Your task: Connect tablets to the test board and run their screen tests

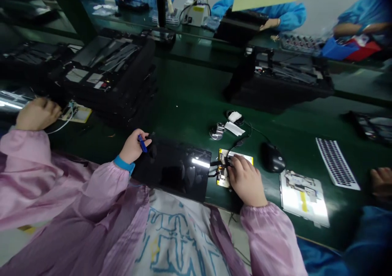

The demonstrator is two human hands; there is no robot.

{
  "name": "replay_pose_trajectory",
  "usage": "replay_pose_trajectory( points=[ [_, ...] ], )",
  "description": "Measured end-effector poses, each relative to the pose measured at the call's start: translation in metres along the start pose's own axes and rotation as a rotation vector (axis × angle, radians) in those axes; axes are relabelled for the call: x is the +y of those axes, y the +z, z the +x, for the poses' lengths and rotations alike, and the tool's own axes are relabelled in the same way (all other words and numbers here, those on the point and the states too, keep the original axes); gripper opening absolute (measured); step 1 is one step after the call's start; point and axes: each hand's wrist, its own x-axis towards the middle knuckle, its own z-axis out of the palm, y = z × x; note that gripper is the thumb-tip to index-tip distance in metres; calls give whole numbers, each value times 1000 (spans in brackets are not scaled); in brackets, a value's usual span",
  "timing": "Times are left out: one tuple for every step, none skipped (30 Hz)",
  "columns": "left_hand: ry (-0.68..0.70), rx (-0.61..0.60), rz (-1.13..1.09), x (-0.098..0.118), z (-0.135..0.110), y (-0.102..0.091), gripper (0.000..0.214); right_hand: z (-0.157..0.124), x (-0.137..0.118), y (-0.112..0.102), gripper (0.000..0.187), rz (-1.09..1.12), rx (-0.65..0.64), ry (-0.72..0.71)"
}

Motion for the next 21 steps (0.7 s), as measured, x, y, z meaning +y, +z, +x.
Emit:
replay_pose_trajectory(
  points=[
    [-1,5,-46,0,0,-1,30,0,2,1,30,23,-7,4],
    [1,10,-92,0,-1,-2,31,0,3,2,32,59,-9,11],
    [6,15,-137,0,-1,-2,31,0,3,2,34,100,-6,22],
    [10,25,-184,-1,-2,-2,32,0,1,1,36,141,9,38],
    [13,41,-234,-1,-2,0,32,0,-3,-2,39,178,38,56],
    [13,59,-288,-2,-3,1,32,0,-10,-6,41,213,79,70],
    [12,74,-346,-2,-3,4,32,0,-20,-11,43,248,125,70],
    [11,83,-405,-3,-3,6,33,-1,-33,-18,44,282,166,49],
    [12,86,-459,-3,-3,9,33,-1,-49,-25,44,321,188,-3],
    [14,74,-501,-3,-3,11,34,-3,-65,-31,44,352,176,-86],
    [14,54,-524,-4,-3,12,34,-4,-82,-37,42,366,135,-191],
    [10,32,-527,-5,-2,14,34,-6,-97,-41,39,366,66,-303],
    [4,16,-514,-7,-2,14,33,-7,-110,-43,36,367,-8,-402],
    [-2,6,-497,-9,-1,15,33,-8,-119,-44,32,362,-75,-468],
    [-6,2,-485,-12,0,15,33,-8,-125,-43,29,346,-123,-489],
    [-5,0,-486,-15,0,15,32,-7,-127,-41,29,320,-143,-455],
    [0,-2,-502,-19,1,15,32,-5,-125,-39,32,284,-136,-375],
    [9,-7,-534,-22,2,15,32,-3,-121,-36,37,243,-107,-265],
    [16,-16,-572,-25,3,15,31,0,-116,-35,44,209,-67,-148],
    [21,-24,-609,-27,3,16,31,3,-109,-34,51,187,-25,-45],
    [24,-30,-640,-29,4,16,31,5,-103,-34,56,179,9,26]
  ],
)
